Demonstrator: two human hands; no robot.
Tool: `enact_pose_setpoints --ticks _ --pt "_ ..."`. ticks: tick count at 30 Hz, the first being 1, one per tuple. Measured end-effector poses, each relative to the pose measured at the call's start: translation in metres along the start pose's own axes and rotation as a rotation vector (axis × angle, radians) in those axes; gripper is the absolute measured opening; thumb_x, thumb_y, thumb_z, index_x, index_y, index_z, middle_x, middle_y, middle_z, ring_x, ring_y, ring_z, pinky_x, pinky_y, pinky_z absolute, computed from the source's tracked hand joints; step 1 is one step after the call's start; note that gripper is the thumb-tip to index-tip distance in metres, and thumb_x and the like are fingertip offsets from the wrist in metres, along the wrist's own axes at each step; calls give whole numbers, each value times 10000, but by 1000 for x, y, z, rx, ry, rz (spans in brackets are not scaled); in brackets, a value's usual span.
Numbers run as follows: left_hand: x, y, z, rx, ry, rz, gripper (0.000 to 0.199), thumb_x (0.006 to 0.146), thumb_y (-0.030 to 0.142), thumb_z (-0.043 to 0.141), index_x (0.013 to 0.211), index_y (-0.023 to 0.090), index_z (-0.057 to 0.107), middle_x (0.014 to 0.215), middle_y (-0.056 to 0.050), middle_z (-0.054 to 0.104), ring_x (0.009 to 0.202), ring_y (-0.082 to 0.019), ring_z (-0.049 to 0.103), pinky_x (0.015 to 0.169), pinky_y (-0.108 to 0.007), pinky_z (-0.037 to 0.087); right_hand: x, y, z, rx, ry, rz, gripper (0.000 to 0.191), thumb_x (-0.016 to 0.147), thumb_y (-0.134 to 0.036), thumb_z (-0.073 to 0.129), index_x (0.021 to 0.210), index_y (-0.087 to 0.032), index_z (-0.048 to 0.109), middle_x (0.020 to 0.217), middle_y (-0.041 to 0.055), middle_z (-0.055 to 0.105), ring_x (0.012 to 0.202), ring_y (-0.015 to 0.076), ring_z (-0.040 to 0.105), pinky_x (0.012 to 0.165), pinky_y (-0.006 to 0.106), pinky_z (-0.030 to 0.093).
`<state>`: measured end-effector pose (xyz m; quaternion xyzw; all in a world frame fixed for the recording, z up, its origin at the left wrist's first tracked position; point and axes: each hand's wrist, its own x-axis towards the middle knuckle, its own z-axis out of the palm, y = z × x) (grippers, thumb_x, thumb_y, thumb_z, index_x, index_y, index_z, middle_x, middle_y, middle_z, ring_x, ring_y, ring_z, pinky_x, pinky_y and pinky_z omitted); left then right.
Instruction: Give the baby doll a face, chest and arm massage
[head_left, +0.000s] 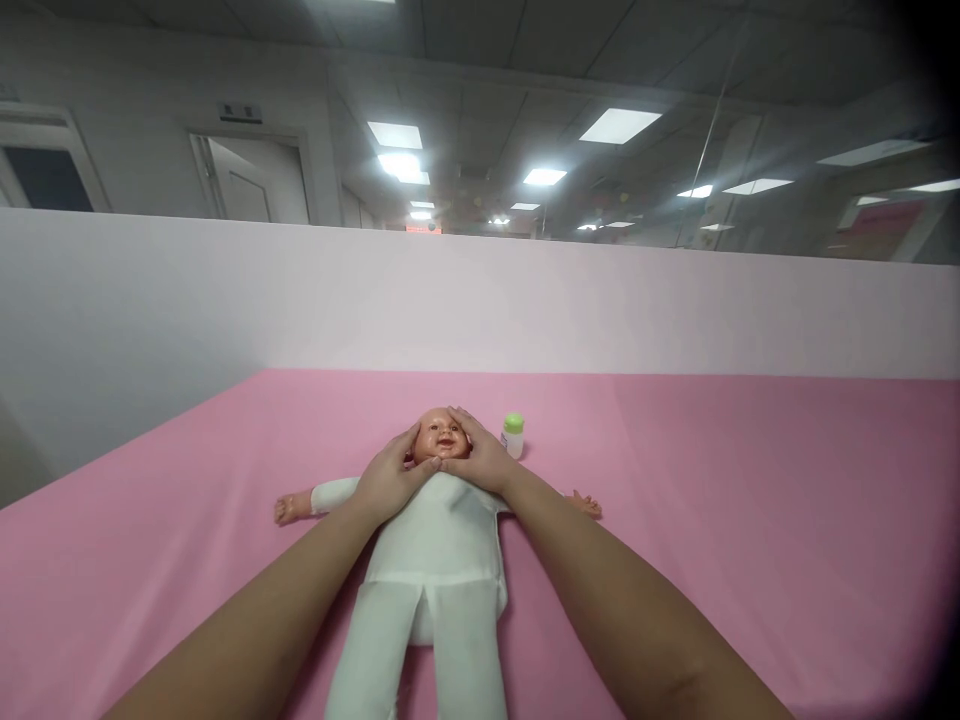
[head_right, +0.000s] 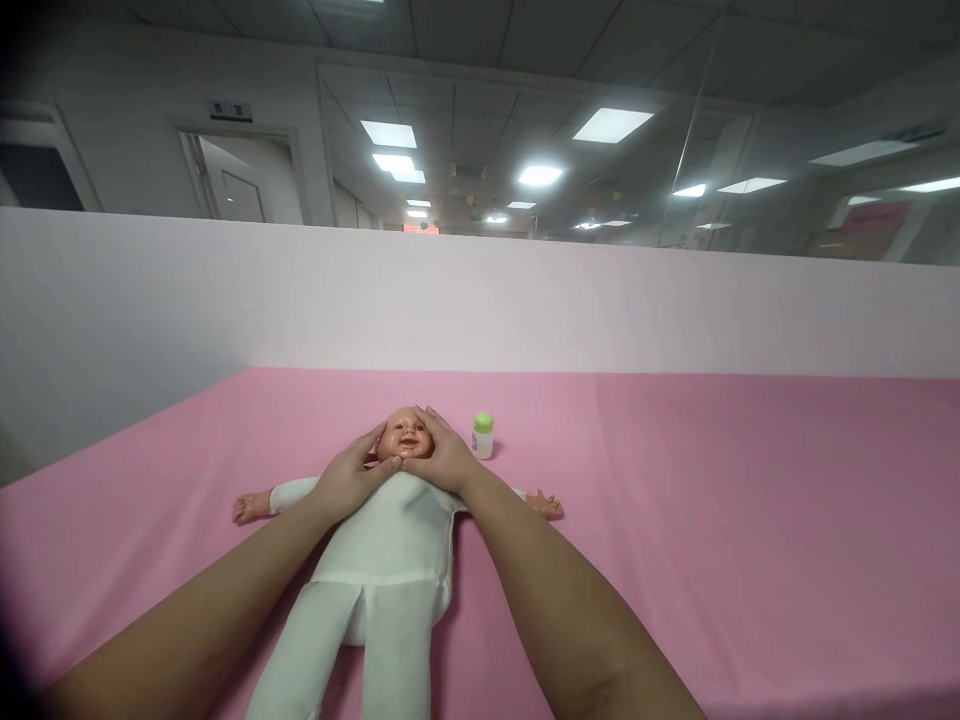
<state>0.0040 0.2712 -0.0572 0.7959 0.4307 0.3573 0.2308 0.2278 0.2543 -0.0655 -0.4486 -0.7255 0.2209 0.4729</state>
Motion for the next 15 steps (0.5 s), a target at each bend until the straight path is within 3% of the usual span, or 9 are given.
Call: enact_pose_setpoints --ticks 2,4,8,11,15 --pt "-1 3 -1 8 -20 -53 866 869 695 636 1577 237 434 1349 -95 691 1138 -300 694 964 -379 540 -2 0 -1 29 19 7 976 719 -497 888 1567 -319 438 1663 55 358 1570 312 250 1273 536 255" --pt "-3 4 -3 17 -29 -68 818 868 711 621 1532 251 496 1206 -69 759 1043 -294 726 912 -369 547 -3 -1 2 66 79 21 948 697 -478 903 1533 -317 486 1612 68 442 1515 322 372 1231 536 350" --pt "-4 5 -4 16 -8 -84 780 870 742 582 1486 264 544 1242 -55 751 1060 -296 720 899 -359 539 -4 -4 10 127 176 112 831 677 -483 913 1412 -281 581 1360 85 664 1212 287 672 1025 465 574" --pt "-5 3 -5 17 -3 -86 731 860 750 589 1417 276 603 1207 -44 762 1044 -292 719 875 -351 536 -4 -6 9 71 187 179 777 655 -495 926 1337 -282 619 1236 60 720 1129 283 711 972 467 602" --pt "-7 1 -3 3 2 -82 622 855 701 637 1333 302 654 1132 -23 779 1004 -281 726 829 -340 533 -5 -1 1 74 120 178 728 680 -474 917 1333 -302 643 1257 53 715 1133 290 716 973 472 602"
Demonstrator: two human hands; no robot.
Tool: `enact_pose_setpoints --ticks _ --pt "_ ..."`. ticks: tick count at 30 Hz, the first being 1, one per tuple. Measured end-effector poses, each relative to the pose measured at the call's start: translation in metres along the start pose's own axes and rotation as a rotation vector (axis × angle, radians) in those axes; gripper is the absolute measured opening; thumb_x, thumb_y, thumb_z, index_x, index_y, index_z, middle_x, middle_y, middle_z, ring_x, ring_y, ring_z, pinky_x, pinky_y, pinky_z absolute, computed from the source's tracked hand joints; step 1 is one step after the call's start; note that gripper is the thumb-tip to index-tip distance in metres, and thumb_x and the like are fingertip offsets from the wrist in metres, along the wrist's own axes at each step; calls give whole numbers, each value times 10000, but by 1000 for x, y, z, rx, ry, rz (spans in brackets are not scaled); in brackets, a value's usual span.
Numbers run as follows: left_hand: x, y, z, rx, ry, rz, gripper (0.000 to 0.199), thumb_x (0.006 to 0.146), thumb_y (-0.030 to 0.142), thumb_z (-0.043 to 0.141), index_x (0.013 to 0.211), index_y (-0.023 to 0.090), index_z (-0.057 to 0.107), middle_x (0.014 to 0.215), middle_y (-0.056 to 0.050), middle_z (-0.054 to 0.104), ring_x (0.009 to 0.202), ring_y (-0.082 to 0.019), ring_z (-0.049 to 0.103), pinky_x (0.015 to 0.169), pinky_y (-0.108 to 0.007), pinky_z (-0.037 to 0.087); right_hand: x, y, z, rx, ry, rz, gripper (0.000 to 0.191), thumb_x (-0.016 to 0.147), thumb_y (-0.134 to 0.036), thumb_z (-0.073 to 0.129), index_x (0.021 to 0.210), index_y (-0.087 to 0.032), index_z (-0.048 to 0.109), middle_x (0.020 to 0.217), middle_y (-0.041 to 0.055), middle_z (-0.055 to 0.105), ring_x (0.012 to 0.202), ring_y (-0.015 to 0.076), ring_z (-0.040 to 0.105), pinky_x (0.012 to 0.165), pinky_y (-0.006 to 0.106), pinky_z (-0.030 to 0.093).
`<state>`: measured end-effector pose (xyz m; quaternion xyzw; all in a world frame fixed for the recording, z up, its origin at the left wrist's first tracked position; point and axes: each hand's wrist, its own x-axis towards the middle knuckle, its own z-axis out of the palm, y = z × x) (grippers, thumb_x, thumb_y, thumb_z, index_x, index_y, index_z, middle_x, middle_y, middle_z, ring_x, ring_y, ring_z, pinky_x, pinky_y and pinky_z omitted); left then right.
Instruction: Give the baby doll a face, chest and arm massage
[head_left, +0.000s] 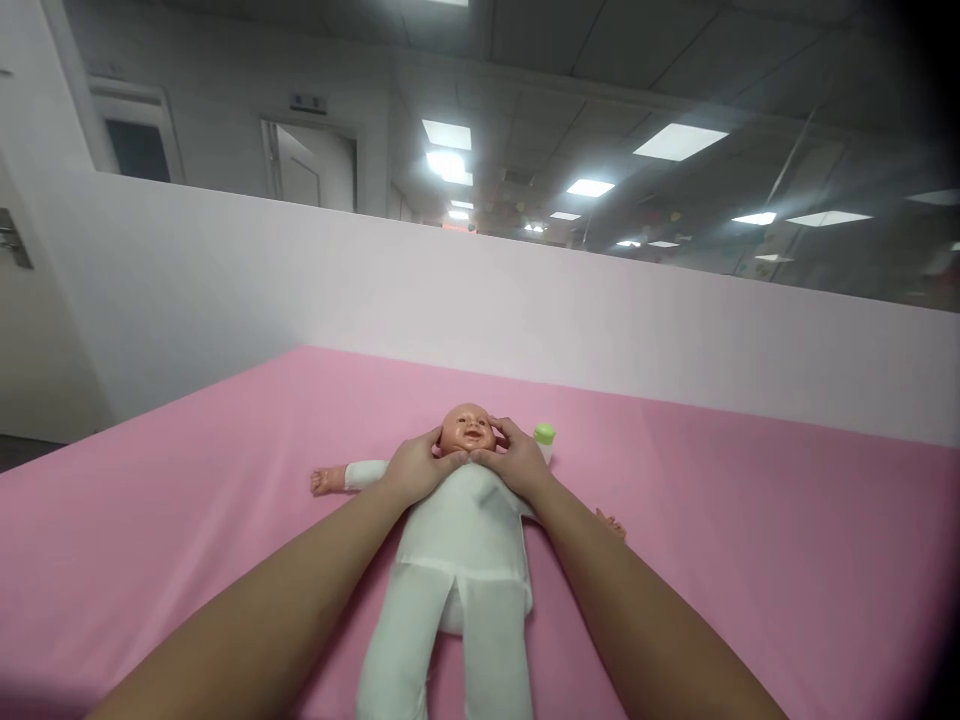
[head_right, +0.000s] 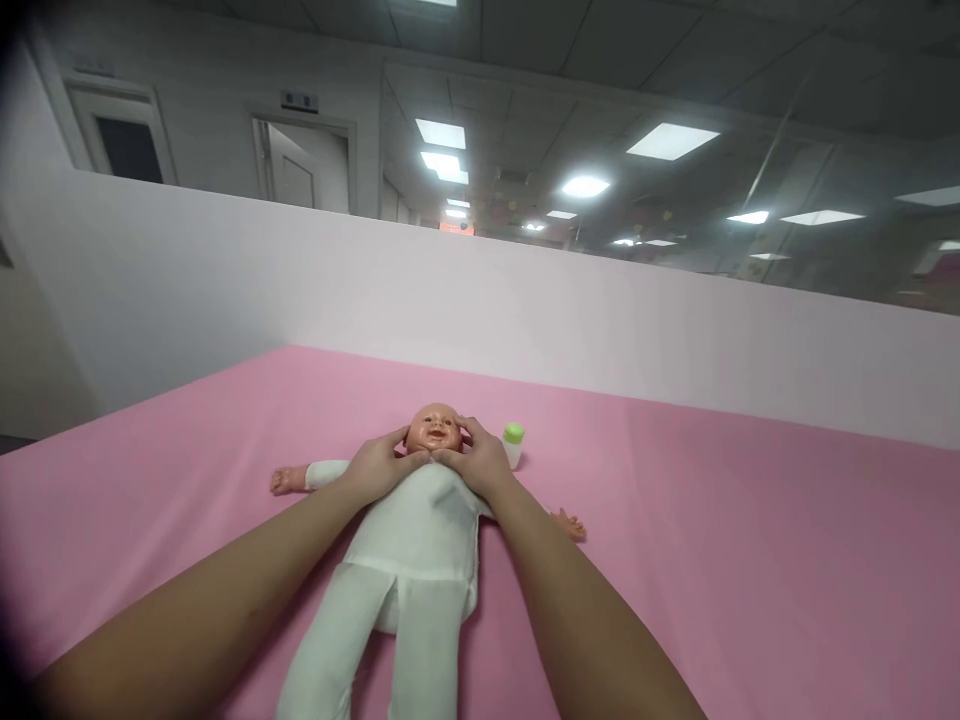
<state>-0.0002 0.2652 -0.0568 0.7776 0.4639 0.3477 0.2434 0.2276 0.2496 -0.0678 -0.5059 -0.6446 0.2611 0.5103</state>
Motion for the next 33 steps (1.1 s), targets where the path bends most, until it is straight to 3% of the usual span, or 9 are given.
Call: enact_pose_setpoints --ticks 8,22,29,33 --pt "-1 1 4 63 56 -25 573 895 673 594 1311 285 659 1158 -54 769 1050 -304 703 833 -370 512 -2 7 0 64 -30 -18 744 784 -527 839 1452 -313 591 1426 66 641 1132 292 717 1016 504 589" --pt "0 3 4 101 70 -38 605 870 733 585 1221 252 695 1093 -74 774 983 -310 708 778 -360 496 -5 5 3 -107 17 -23 818 783 -586 832 1510 -366 527 1320 24 711 1072 270 720 1014 490 581" --pt "1 -1 6 102 83 -12 636 932 748 468 1258 250 690 1129 -86 772 996 -314 708 834 -372 505 0 10 -9 -43 -105 9 723 892 -583 723 1537 -360 486 1422 13 653 1186 263 686 1098 465 518" --pt "0 -1 5 109 89 -1 615 991 699 379 1254 238 689 1165 -103 763 1040 -313 703 874 -373 500 0 11 -10 -85 -107 -5 638 979 -612 577 1555 -364 459 1500 -4 586 1365 258 572 1187 460 423"
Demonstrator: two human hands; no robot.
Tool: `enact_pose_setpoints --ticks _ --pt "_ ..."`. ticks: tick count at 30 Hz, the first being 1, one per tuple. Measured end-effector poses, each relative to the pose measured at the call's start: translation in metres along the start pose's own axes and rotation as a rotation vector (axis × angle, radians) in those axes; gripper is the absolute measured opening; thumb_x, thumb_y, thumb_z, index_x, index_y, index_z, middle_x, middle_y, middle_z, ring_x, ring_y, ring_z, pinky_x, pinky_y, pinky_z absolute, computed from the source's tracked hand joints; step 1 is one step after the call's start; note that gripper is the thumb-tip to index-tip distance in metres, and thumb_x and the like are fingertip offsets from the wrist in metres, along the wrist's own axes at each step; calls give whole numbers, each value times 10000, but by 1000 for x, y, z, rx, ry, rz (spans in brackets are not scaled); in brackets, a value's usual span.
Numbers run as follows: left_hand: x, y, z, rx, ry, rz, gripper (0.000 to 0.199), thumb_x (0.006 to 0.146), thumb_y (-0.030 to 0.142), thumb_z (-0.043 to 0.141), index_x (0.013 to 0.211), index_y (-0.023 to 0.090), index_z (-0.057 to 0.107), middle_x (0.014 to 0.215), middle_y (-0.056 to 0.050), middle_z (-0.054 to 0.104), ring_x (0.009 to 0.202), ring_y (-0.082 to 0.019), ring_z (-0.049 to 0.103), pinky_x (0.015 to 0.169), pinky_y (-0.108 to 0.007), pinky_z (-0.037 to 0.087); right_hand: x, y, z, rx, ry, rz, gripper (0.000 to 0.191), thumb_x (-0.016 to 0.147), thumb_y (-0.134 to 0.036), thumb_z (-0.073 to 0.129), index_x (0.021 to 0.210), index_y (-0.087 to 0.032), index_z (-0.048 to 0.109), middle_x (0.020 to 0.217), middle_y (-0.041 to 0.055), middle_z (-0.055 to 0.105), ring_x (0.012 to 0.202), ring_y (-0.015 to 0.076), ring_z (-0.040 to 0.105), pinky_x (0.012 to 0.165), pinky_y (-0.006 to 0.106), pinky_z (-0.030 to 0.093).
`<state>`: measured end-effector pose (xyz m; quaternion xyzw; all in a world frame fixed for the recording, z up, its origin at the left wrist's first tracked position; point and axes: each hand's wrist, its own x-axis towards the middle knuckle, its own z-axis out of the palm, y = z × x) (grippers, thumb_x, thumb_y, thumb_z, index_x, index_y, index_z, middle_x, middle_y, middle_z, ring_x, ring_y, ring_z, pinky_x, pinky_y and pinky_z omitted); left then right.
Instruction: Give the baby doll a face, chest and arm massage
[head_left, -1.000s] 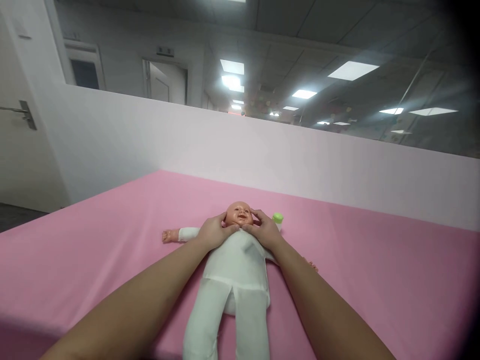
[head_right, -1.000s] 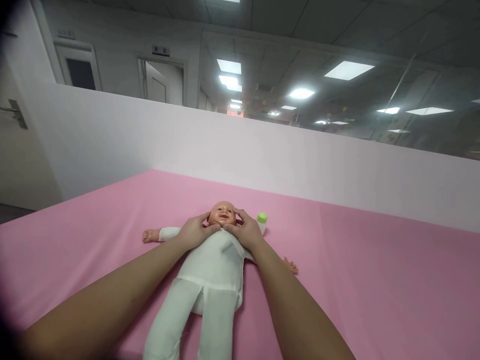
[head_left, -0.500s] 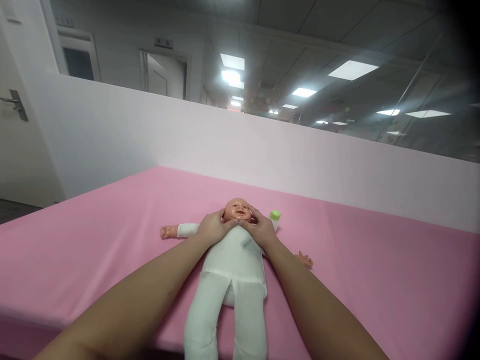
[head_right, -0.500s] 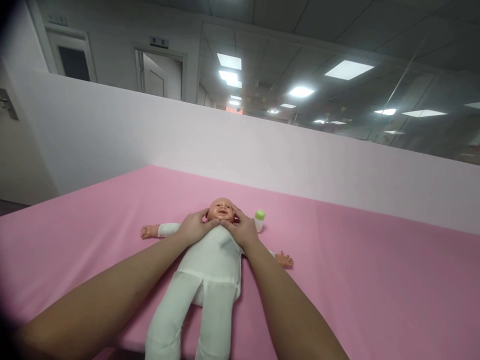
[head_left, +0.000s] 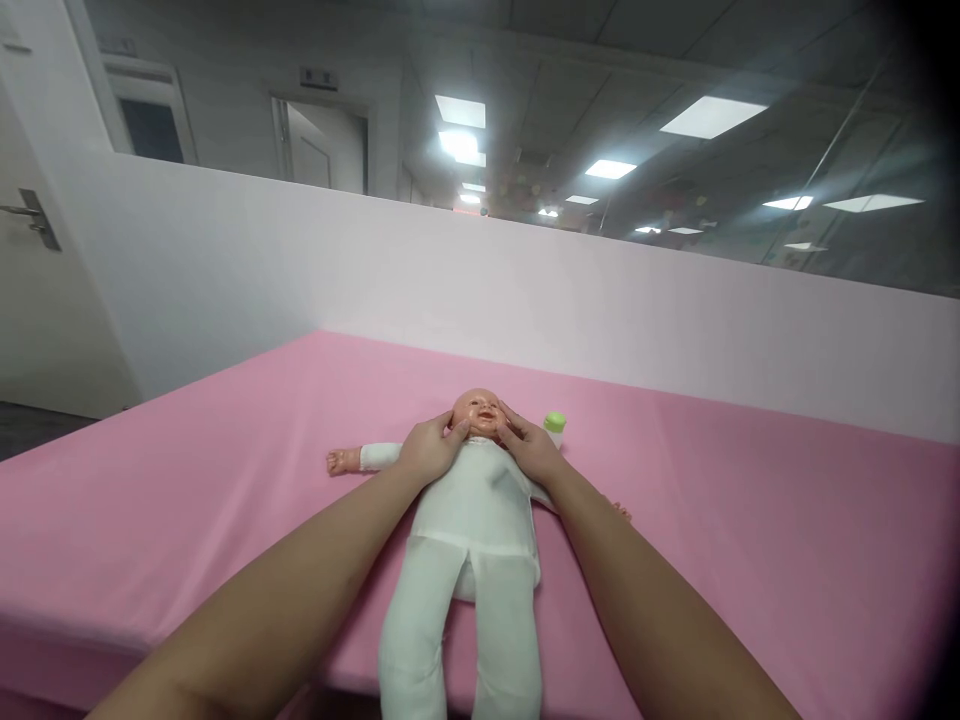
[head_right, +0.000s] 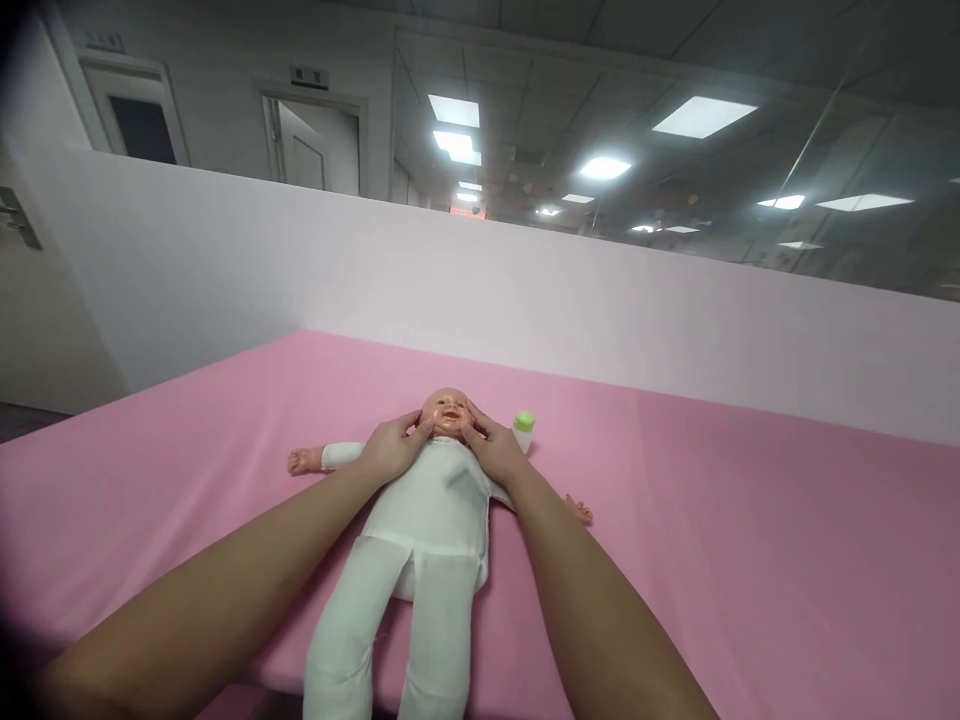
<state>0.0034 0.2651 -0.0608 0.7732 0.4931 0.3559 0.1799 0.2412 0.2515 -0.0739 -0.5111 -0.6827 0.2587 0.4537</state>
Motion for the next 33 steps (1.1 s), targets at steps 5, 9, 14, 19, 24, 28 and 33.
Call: enact_pose_setpoints --ticks 5,9,14,19,24,28,33 --pt "-2 6 -2 6 -40 -8 607 992 722 352 1188 243 669 1076 -89 773 965 -308 713 782 -368 485 -5 -10 4 -178 42 17 648 988 -676 517 1572 -413 415 1438 7 640 1321 276 607 1142 484 452" --pt "-1 8 -2 -17 -36 7 591 938 756 462 1186 255 655 1058 -61 774 937 -289 708 735 -343 470 -7 -15 6 -230 52 27 876 870 -702 689 1606 -364 356 1332 55 701 1151 290 695 1005 446 542" --pt "1 9 0 -17 -33 -11 573 913 757 511 1146 254 657 1034 -49 772 908 -275 706 736 -340 473 -7 -16 9 -276 91 69 881 832 -728 712 1557 -306 442 1217 70 742 1049 281 720 922 411 561" --pt "2 10 0 4 -40 -38 610 888 784 527 1144 250 674 1055 -66 774 958 -295 708 746 -350 489 -8 -16 8 -306 88 18 729 909 -717 625 1522 -346 489 1188 42 757 1074 275 716 933 403 552" --pt "3 8 1 -18 -38 -35 632 920 781 470 1215 260 675 1151 -83 766 1047 -309 702 846 -374 505 -9 -14 6 -350 81 25 697 995 -705 473 1570 -311 441 1339 69 702 1244 295 654 1030 420 514" --pt "4 4 3 -5 -47 -26 579 1001 675 383 1295 251 646 1256 -103 736 1146 -326 677 939 -414 495 -11 -12 13 -440 117 35 663 1064 -618 338 1607 -240 384 1412 113 654 1279 326 632 1066 458 488" --pt "7 -2 6 -15 -41 -16 584 1052 577 284 1374 222 616 1392 -118 670 1281 -328 617 1051 -442 459 -18 -15 19 -537 109 42 649 1084 -560 290 1630 -210 317 1390 125 665 1216 334 662 1018 455 506"
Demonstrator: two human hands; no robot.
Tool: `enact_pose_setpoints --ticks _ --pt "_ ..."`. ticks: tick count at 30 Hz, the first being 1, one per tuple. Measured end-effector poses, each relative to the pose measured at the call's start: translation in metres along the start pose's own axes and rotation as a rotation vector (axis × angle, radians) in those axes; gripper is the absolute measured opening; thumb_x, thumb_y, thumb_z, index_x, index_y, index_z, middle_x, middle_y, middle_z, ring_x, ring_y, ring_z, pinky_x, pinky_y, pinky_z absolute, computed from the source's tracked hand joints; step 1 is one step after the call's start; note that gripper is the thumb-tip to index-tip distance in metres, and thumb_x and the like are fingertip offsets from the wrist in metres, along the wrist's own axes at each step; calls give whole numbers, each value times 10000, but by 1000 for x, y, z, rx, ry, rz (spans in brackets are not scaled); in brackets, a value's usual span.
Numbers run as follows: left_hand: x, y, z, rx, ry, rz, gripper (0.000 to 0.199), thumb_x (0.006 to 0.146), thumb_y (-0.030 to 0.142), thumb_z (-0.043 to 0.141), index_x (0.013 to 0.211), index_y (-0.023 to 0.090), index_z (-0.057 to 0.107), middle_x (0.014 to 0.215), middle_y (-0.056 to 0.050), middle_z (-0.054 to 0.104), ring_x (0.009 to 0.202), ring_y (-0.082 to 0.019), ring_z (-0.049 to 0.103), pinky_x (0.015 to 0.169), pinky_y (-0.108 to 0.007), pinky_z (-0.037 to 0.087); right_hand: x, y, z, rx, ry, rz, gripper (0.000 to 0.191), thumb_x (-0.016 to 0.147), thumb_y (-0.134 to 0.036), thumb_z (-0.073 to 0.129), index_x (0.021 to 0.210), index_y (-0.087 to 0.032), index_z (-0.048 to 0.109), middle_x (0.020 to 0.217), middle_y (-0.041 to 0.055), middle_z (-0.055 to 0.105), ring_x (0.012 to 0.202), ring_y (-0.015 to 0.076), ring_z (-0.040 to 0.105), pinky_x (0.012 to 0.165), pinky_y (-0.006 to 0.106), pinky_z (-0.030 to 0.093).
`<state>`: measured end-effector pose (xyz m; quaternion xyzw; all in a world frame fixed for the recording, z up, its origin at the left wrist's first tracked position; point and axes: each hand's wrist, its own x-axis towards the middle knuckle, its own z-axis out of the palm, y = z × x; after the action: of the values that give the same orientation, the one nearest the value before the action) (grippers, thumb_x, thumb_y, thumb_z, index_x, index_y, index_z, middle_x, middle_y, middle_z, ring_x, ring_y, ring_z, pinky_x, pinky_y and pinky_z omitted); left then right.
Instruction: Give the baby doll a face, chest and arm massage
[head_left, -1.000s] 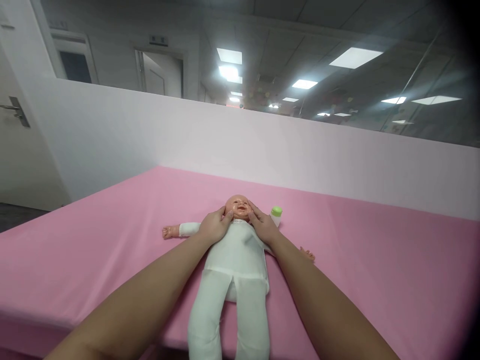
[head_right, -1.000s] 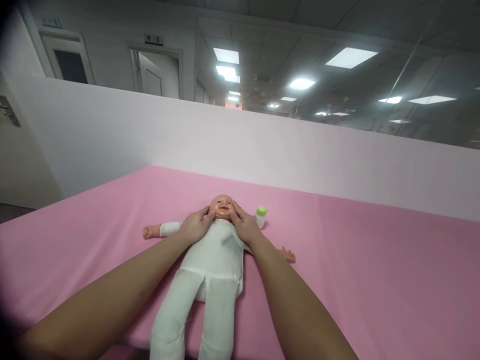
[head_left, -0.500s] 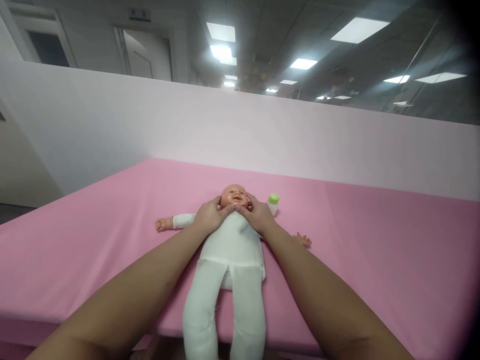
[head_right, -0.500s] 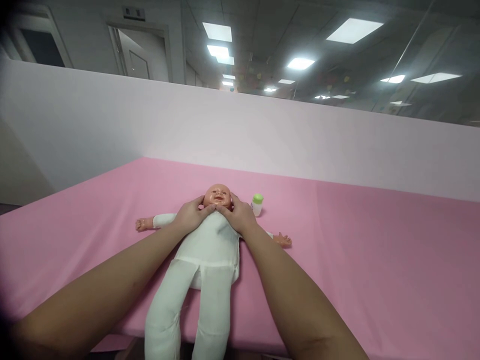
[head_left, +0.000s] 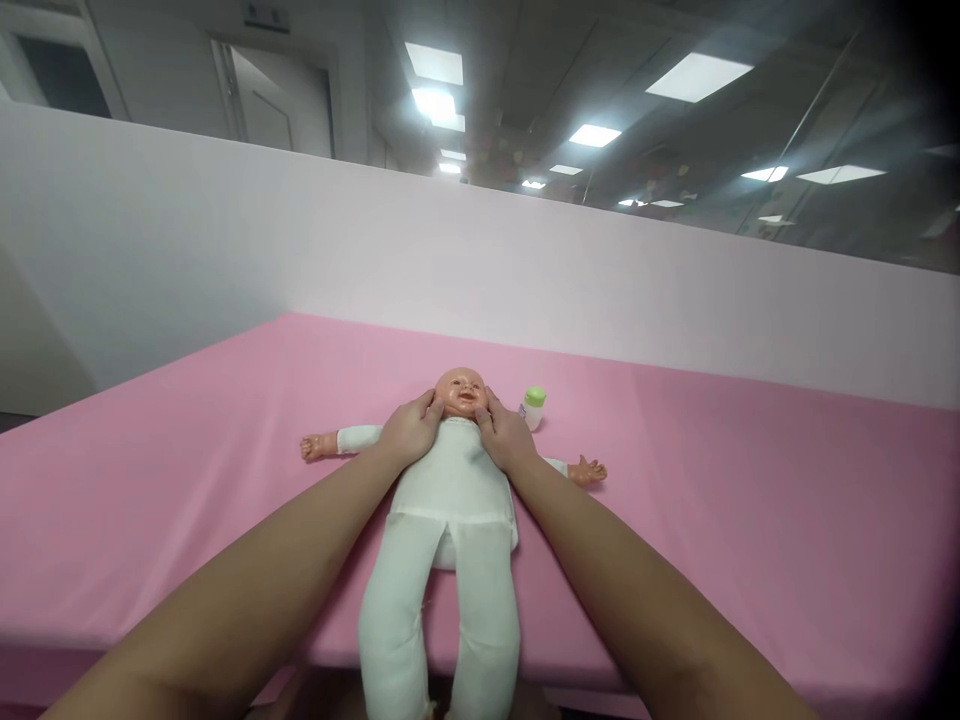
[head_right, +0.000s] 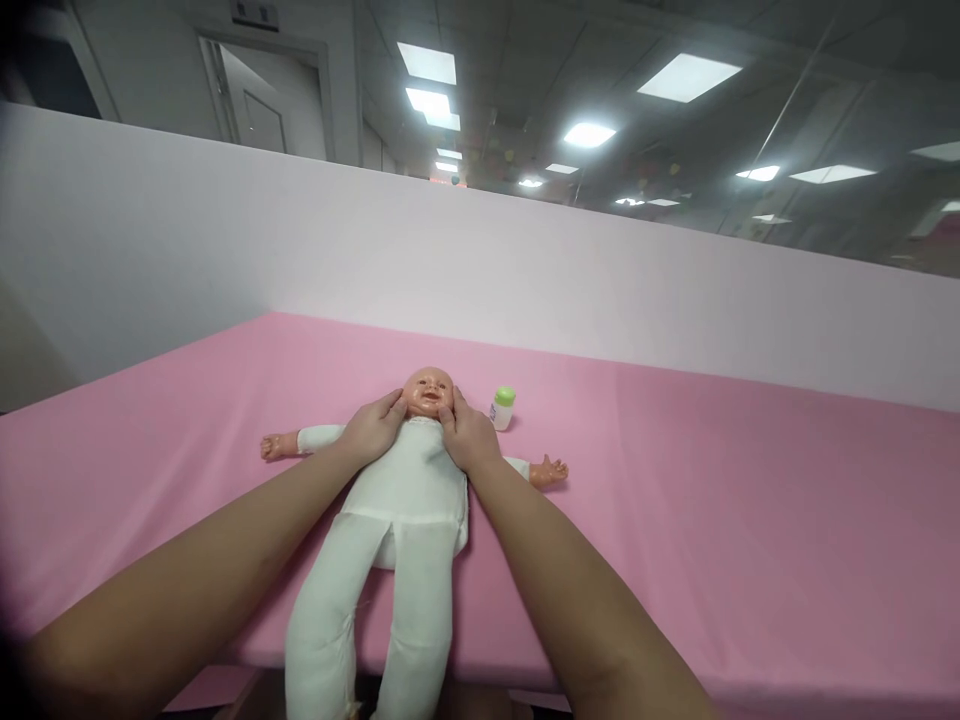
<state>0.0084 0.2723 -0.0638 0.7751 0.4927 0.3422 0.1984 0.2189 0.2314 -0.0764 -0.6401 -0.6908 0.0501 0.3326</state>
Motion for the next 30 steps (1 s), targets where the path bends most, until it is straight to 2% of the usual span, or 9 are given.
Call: enact_pose_setpoints --ticks 3,5,9,11,14,17,22,26,30 --pt "1 -2 0 -54 7 13 550 1067 507 270 1411 231 600 1440 -91 641 1326 -294 587 1094 -419 439 -6 -1 -5 33 14 -10 668 1076 -572 319 1615 -179 343 1363 138 677 1229 327 650 1014 441 505" --pt "1 -1 0 -64 -3 26 536 1058 527 312 1381 230 620 1397 -92 668 1284 -296 611 1075 -418 456 -8 -1 -9 97 19 -14 686 1047 -607 411 1598 -199 373 1323 122 700 1198 305 665 987 414 520" --pt "-1 7 -1 -82 6 111 567 953 669 526 1273 222 669 1296 -96 697 1174 -290 654 985 -383 518 -7 -1 -14 220 -3 9 749 926 -651 644 1543 -278 444 1224 72 741 1060 260 715 911 370 553" --pt "-1 10 0 -86 52 112 652 877 700 630 1311 214 649 1333 -102 666 1204 -287 635 986 -362 524 -5 -1 -15 238 2 34 773 887 -686 678 1520 -290 476 1209 71 744 1055 266 717 908 383 557" --pt "0 11 2 -45 80 75 692 841 693 681 1340 215 636 1344 -106 656 1208 -298 630 984 -374 526 -3 0 -14 233 12 82 836 848 -729 694 1526 -290 475 1232 84 733 1095 291 706 916 410 559" --pt "3 10 2 -20 64 45 631 859 666 669 1309 224 658 1325 -105 672 1165 -303 651 947 -385 534 -3 1 -15 239 4 87 824 858 -737 677 1523 -292 482 1255 89 725 1122 297 697 920 410 554" --pt "5 8 2 -39 47 22 583 911 662 596 1301 234 668 1304 -91 698 1128 -298 671 916 -381 535 -3 4 -16 229 34 49 687 956 -704 565 1523 -323 498 1234 66 738 1090 275 707 944 404 536" --pt "6 4 4 -44 62 25 525 1005 574 462 1340 221 660 1327 -97 689 1160 -284 655 1005 -407 497 -2 9 -13 218 56 21 570 1041 -621 447 1507 -303 527 1326 60 705 1233 275 646 1041 417 495" --pt "7 1 4 -72 70 92 517 1061 510 329 1326 237 679 1322 -82 693 1249 -267 603 1088 -404 443 -1 13 -10 236 73 3 507 1085 -550 358 1484 -306 551 1411 38 658 1324 258 589 1129 429 443"
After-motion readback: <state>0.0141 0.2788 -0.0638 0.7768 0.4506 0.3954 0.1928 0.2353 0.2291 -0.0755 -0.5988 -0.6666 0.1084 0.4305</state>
